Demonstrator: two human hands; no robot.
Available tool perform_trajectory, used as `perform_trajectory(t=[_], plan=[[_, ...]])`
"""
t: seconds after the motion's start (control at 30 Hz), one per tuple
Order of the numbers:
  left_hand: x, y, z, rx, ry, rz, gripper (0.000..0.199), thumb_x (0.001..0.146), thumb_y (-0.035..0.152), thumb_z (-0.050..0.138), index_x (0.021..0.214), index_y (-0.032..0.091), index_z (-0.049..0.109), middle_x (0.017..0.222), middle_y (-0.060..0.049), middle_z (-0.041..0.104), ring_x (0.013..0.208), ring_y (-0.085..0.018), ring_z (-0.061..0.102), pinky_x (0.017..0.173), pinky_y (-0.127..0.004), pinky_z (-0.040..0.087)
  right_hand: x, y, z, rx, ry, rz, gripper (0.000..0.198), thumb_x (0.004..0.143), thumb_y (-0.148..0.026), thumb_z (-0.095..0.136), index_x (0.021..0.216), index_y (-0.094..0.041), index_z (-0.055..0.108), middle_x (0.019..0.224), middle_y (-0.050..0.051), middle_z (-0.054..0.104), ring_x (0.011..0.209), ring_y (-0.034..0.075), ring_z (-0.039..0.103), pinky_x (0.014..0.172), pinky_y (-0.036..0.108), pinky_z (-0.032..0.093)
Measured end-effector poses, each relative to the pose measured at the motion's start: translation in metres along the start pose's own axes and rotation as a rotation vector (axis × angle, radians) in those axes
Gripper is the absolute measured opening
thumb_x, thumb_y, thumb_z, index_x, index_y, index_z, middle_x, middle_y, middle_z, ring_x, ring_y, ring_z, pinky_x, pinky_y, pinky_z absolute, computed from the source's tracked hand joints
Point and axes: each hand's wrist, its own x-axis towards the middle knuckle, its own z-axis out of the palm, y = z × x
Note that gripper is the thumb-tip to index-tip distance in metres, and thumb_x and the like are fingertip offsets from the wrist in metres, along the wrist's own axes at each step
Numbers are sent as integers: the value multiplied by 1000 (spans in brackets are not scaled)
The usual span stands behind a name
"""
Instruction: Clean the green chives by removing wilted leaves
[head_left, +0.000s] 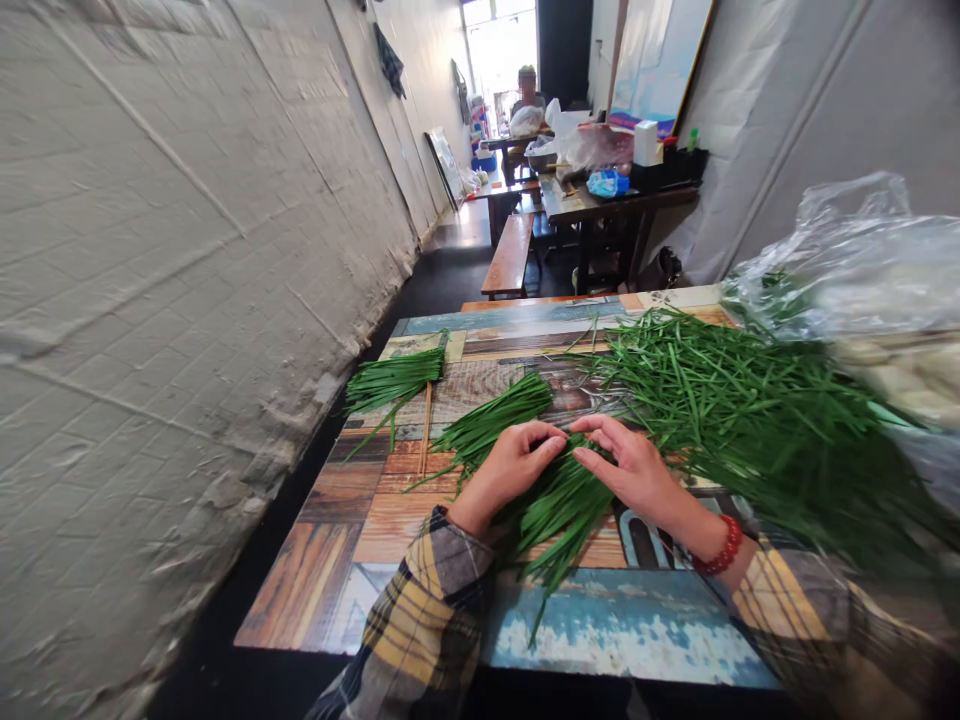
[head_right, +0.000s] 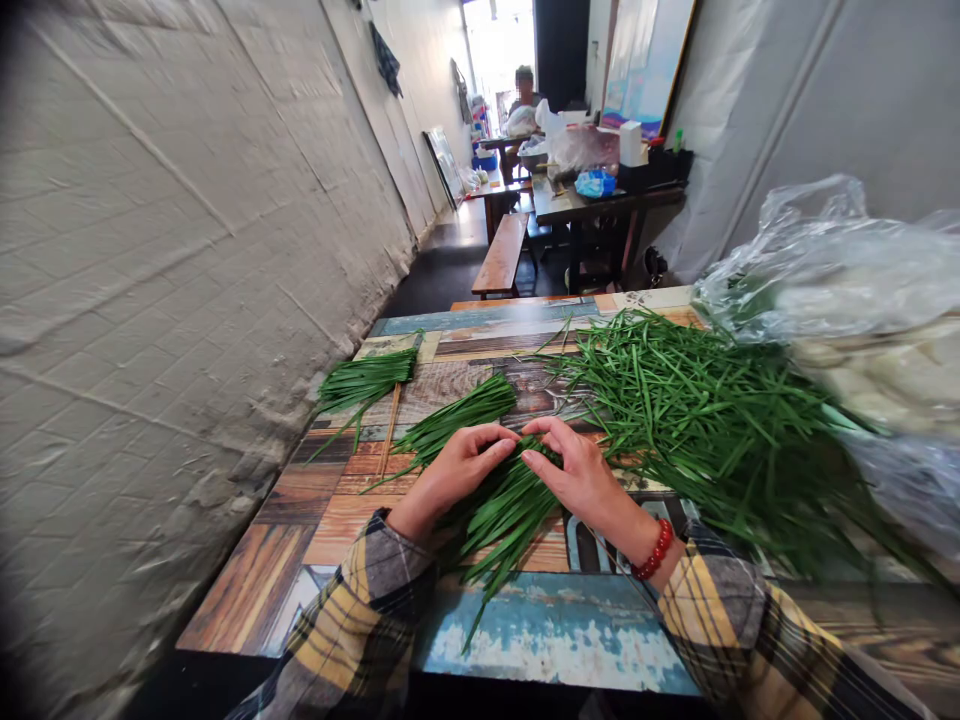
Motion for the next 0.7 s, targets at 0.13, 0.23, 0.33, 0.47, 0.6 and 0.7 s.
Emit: perform_trajectory(t=[0.13, 0.23, 0.33, 0.47, 0.6, 0.7], plan=[[0, -1, 0, -12, -68, -2, 23, 84, 31, 55, 85, 13, 70, 77, -3, 67, 71, -13, 56, 66, -22, 44, 1, -1, 0, -57, 13, -13, 25, 87, -35, 53, 107, -20, 57, 80, 1, 64, 71, 17, 60, 67, 28, 46], [1, -1, 1, -26, -25, 17, 21, 81, 32, 60, 77, 12, 67, 76, -3, 62, 72, -13, 54, 68, -22, 43, 2, -3, 1, -74, 20, -48, 25, 87, -36, 52, 105, -20, 58, 71, -2, 60, 65, 15, 57, 63, 26, 44], [0, -2, 1, -92, 26, 41, 22, 77, 34, 65, 77, 12, 64, 81, -4, 60, 76, -13, 53, 72, -23, 43, 5, -6, -1, -41, -19, -98, 28, 89, -36, 49, 110, -19, 58, 69, -3, 59, 65, 15, 56, 63, 25, 43], [-6, 0, -7, -286, 114, -74, 29, 71, 40, 70, 74, 13, 61, 68, 1, 55, 63, -9, 48, 61, -20, 39, 6, -15, -16, 15, -33, -43, 40, 95, -40, 35, 123, -17, 53, 70, -1, 60, 61, 14, 57, 60, 26, 45], [-18, 21, -21, -427, 284, -96, 31, 64, 38, 75, 74, 13, 60, 65, 3, 54, 59, -7, 45, 58, -18, 35, -2, -37, -35, 1, -153, -92, 43, 94, -42, 39, 126, -17, 51, 84, 4, 67, 70, 17, 65, 67, 28, 49], [-34, 50, -28, -478, 368, -48, 32, 62, 37, 77, 73, 13, 60, 65, 4, 55, 59, -7, 45, 59, -19, 35, -10, -61, -43, -127, -133, -155, 39, 90, -39, 48, 122, -18, 56, 86, 4, 69, 71, 18, 65, 69, 30, 49]])
